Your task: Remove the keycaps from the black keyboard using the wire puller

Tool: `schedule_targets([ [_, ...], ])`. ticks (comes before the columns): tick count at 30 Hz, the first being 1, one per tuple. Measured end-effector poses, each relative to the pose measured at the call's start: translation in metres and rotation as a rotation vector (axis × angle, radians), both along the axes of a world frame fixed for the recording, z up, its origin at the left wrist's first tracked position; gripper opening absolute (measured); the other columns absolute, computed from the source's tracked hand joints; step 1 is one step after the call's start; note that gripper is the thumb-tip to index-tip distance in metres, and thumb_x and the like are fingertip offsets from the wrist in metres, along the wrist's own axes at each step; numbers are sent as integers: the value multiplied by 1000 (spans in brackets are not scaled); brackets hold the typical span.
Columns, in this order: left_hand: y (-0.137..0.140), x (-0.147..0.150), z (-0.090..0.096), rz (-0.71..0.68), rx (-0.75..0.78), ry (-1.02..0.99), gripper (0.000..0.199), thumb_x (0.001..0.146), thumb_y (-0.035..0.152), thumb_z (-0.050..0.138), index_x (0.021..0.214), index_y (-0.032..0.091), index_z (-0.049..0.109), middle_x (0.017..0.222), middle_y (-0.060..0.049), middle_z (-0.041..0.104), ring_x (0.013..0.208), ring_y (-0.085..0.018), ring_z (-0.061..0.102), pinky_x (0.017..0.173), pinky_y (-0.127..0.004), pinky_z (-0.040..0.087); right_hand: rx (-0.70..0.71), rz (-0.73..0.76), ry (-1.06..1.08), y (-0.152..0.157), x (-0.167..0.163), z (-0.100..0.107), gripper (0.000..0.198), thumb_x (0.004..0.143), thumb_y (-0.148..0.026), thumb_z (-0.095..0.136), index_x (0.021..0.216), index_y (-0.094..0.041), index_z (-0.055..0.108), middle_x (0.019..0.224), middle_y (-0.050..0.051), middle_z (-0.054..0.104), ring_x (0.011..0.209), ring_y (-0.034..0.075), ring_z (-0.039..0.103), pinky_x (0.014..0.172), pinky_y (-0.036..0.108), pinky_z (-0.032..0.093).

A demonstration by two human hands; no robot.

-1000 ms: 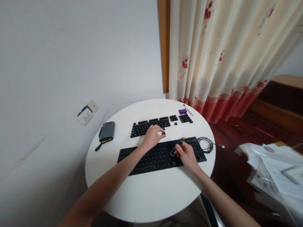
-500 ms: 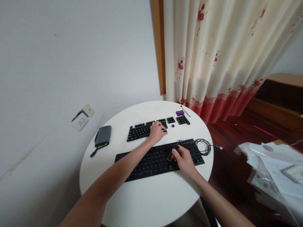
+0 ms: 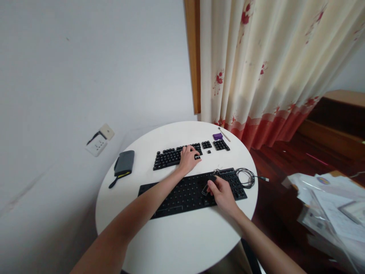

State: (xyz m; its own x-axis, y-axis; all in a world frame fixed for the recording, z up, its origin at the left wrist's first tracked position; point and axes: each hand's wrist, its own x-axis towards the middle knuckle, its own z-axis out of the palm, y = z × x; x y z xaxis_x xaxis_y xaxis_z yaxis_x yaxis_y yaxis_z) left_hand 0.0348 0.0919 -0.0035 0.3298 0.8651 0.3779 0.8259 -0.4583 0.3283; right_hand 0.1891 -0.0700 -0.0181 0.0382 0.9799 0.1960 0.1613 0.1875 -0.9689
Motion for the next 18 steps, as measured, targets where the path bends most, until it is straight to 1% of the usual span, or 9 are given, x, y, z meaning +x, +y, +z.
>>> schedule_targets([
  [3,1,-1,-1,3,9,0,17,73,31,81,87,24,74,112,-5,51,109,-27,41,96,-41,36,4,2,2,0,0,1,33,93,-42,53,70,-19,56,63,1,59,57,15,51,54,25,39],
  [13,2,-3,-1,20,17,0,17,74,30,79,88,25,74,111,-5,52,108,-27,42,94,-41,36,-10,15,49,-1,0,1,33,93,-43,53,72,-18,56,64,1,60,56,14,52,53,25,40],
  [18,-1,-4,5,17,28,-34,18,75,33,78,90,23,73,111,-6,55,106,-27,44,94,-41,38,-16,16,109,0,0,0,34,92,-46,55,73,-18,56,64,1,61,54,13,52,52,24,40],
])
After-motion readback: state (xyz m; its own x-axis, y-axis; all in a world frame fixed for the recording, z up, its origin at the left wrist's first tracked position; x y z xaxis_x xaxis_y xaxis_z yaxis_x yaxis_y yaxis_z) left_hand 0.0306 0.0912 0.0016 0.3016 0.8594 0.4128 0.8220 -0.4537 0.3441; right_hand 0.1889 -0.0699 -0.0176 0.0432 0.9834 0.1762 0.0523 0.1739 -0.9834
